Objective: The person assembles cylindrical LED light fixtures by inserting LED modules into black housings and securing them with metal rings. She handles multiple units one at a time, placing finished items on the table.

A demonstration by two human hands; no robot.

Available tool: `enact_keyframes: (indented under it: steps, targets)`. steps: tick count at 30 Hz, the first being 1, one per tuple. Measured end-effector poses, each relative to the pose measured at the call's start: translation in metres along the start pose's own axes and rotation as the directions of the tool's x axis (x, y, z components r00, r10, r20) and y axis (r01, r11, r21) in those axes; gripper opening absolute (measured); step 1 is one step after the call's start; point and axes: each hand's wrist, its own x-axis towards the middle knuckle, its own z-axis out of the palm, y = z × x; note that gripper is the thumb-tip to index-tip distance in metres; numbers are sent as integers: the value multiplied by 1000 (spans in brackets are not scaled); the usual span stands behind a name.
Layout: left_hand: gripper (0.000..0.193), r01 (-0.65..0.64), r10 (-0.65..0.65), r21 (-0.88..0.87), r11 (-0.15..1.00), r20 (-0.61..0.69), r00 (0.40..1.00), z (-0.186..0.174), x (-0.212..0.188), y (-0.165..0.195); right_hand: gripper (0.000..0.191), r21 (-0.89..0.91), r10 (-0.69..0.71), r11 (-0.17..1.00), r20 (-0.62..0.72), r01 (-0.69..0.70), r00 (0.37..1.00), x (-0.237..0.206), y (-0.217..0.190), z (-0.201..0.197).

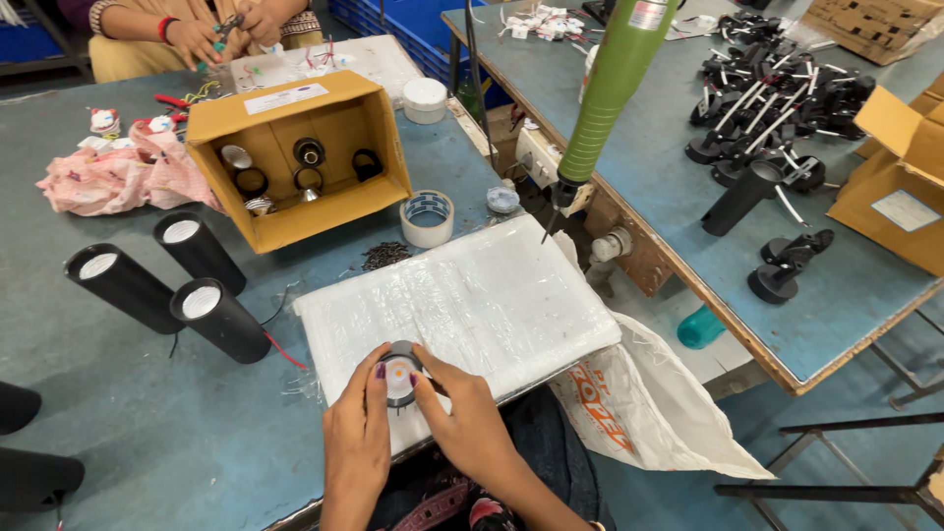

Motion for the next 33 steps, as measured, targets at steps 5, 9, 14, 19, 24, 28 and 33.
enact_keyframes:
  steps: [5,9,14,19,24,28,33]
  targets:
    - [52,-118,127,-135,984,56,990,1,-8,-15,40,-168,30,986,52,-21,998,13,-10,-7]
    - [48,-141,144,-73,987,39,989,2,-3,-28,41,-202,110,976,168,-75,980,18,-18,-18]
    - [43,-172,172,40,984,3,985,4,-1,-37,42,-122,44,992,231,-16,972,15,-16,-28]
    - [40,-128,133,79,989,-65,989,3,-3,-38,46,-7,1,1000,199,0,980,13,-6,-20]
    - [40,-122,125,49,991,-67,990,2,-2,-49,44,-134,-11,991,123,27,992,2,-8,-8]
    - [49,-54,52,-72,996,-34,998,9,-4,-72,37,-272,-23,961,91,48,996,-2,-11,0]
    - [57,-61,67,-154,986,37,997,11,-2,-99,39,-302,-3,953,117,38,993,-2,-9,-2]
